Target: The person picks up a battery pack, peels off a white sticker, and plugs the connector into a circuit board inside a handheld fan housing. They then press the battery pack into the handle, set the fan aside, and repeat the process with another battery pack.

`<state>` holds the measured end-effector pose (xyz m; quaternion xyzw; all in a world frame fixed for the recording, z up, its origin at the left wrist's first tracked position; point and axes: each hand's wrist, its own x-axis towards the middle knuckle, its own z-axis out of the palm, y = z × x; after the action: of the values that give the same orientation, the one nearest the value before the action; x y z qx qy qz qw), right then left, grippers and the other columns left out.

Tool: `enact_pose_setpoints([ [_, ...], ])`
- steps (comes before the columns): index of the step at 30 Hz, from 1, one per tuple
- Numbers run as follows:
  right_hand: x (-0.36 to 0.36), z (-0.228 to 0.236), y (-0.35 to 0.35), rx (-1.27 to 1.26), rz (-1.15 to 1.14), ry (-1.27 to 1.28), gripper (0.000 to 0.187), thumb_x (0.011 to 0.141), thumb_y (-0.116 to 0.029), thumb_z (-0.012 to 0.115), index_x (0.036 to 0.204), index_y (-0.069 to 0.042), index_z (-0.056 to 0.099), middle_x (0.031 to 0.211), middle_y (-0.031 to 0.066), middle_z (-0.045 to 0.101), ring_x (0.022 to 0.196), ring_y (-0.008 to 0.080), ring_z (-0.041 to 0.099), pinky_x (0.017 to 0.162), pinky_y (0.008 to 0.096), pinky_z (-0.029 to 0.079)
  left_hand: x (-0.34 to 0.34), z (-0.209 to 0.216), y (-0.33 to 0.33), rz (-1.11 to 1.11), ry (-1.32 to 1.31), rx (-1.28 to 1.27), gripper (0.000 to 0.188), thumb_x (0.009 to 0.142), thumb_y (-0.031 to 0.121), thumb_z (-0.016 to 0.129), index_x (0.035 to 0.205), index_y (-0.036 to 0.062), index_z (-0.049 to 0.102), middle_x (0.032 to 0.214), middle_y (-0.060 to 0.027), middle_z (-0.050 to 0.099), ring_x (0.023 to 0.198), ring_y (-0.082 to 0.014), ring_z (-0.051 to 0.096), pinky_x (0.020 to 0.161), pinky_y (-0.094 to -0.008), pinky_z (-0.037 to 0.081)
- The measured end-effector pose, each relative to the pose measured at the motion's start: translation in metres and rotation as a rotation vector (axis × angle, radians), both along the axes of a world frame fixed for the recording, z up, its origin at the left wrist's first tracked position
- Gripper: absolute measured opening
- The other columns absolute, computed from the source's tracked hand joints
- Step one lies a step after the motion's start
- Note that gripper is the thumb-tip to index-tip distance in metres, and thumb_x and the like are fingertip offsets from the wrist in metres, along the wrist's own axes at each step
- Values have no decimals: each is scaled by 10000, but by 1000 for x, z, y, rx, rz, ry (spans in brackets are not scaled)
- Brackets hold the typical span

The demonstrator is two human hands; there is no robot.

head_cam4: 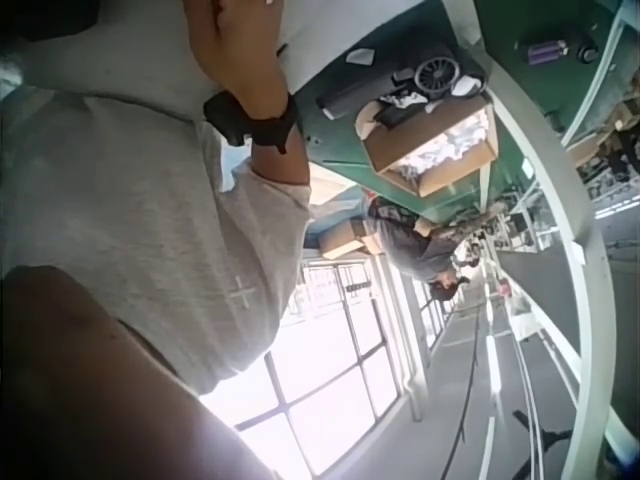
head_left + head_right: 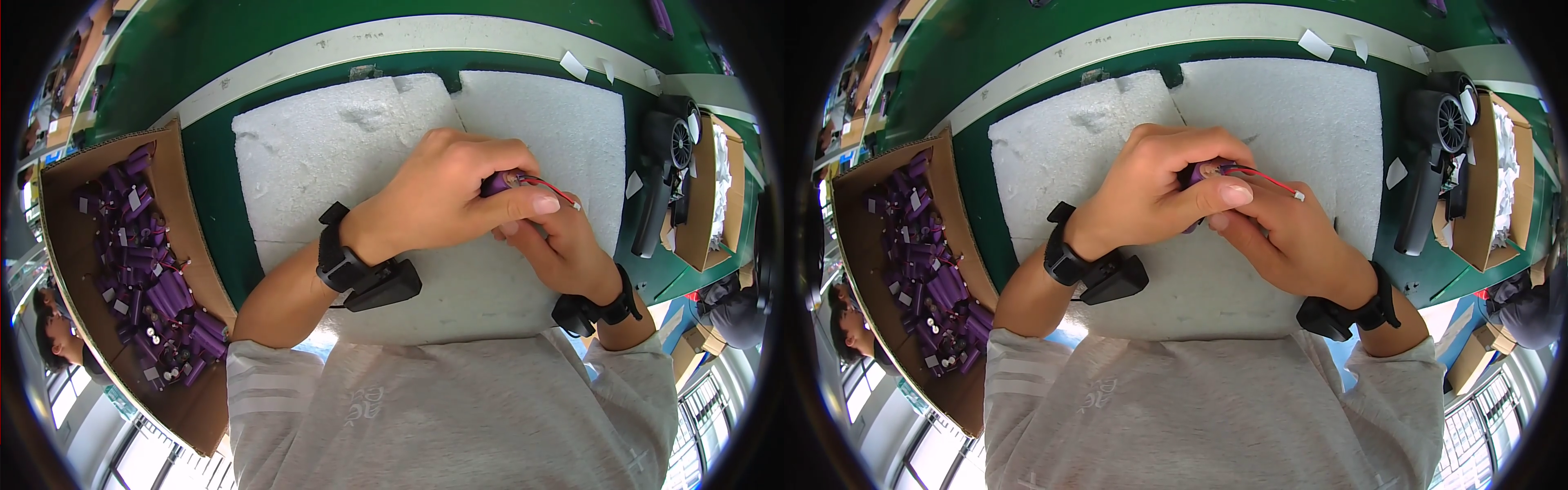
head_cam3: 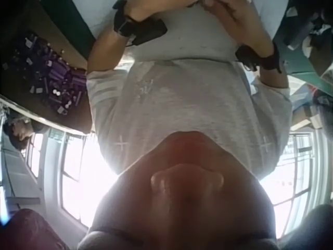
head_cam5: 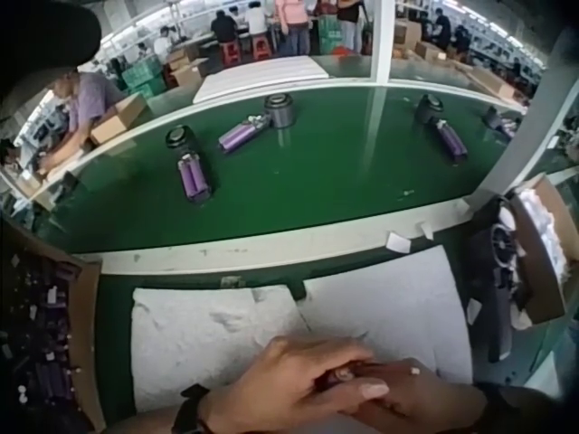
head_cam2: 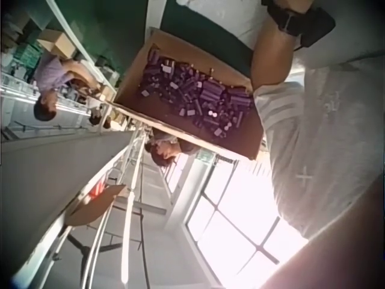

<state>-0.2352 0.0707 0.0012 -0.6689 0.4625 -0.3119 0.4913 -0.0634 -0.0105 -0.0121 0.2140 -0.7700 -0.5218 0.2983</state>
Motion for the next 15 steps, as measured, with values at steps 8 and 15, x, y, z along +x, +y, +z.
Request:
enact_pose_setpoints([
  [8, -1, -1, 1, 4, 13, 0, 82, 912, -93, 589, 973, -38, 591, 863, 97, 627, 697, 268, 597, 588, 334, 458, 0, 0, 0, 3, 3, -9, 268, 874, 314, 662, 901, 47, 657, 630, -71, 587, 539, -172, 568, 501, -269, 437],
  [15, -1, -2, 0, -10, 7, -2, 81, 910, -89, 590, 972, -37, 590, 860, 99, 627, 695, 269, 597, 586, 333, 458, 1, 2, 0, -4, -18, 4, 271, 875, 315, 661, 902, 46, 658, 637, -73, 589, 546, -180, 571, 507, -272, 441],
])
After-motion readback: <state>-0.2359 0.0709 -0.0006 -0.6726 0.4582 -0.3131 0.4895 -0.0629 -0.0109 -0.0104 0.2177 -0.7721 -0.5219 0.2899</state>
